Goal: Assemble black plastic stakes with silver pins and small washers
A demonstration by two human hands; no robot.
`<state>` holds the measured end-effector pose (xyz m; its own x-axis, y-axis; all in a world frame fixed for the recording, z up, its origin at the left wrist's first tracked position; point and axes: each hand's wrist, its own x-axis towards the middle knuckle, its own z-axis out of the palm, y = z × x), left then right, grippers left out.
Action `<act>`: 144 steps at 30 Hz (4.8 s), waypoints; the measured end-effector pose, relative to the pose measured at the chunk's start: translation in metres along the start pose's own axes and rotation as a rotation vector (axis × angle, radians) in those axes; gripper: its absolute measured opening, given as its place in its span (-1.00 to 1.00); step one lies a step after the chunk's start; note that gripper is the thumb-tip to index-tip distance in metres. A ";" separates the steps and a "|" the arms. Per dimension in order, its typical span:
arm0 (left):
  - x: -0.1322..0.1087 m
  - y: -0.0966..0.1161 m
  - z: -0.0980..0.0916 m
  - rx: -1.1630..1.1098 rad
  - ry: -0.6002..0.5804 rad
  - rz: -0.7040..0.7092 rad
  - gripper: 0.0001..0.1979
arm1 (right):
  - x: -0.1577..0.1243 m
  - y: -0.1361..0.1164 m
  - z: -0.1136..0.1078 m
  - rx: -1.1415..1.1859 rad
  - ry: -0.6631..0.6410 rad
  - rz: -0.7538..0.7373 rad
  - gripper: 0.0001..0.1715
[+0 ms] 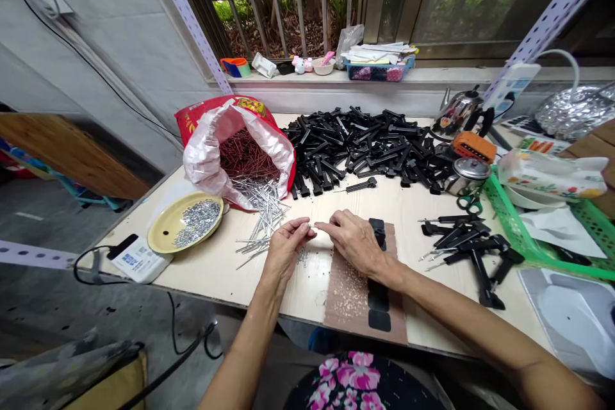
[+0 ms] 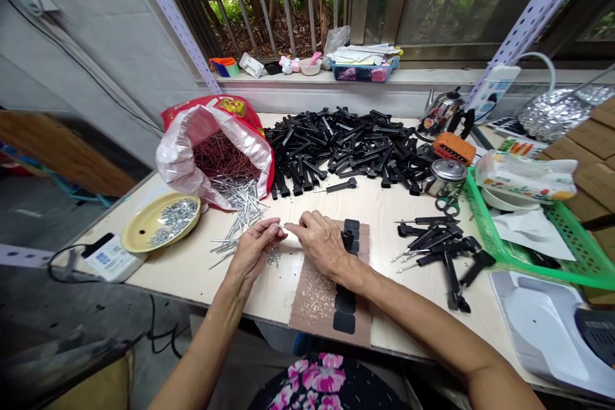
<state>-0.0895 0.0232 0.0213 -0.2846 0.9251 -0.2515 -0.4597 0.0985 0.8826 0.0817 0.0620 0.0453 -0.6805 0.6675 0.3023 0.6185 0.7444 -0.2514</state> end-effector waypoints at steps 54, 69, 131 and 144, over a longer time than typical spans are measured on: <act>0.007 -0.007 0.019 0.384 -0.035 0.105 -0.70 | -0.006 0.018 0.006 0.230 0.043 0.193 -0.74; 0.008 -0.008 0.030 0.188 0.025 -0.015 -0.67 | -0.005 0.019 0.003 0.259 0.051 0.221 -0.74; 0.008 -0.014 0.038 0.297 -0.123 -0.087 -0.63 | -0.024 0.041 0.004 0.483 0.065 0.227 -0.82; -0.005 -0.015 0.049 0.392 -0.066 -0.115 -0.43 | -0.055 0.080 -0.015 0.409 0.033 0.211 -0.80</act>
<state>-0.0397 0.0349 0.0293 -0.1895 0.9203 -0.3424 -0.1263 0.3230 0.9379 0.1746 0.0843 0.0221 -0.5398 0.8089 0.2329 0.5316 0.5421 -0.6508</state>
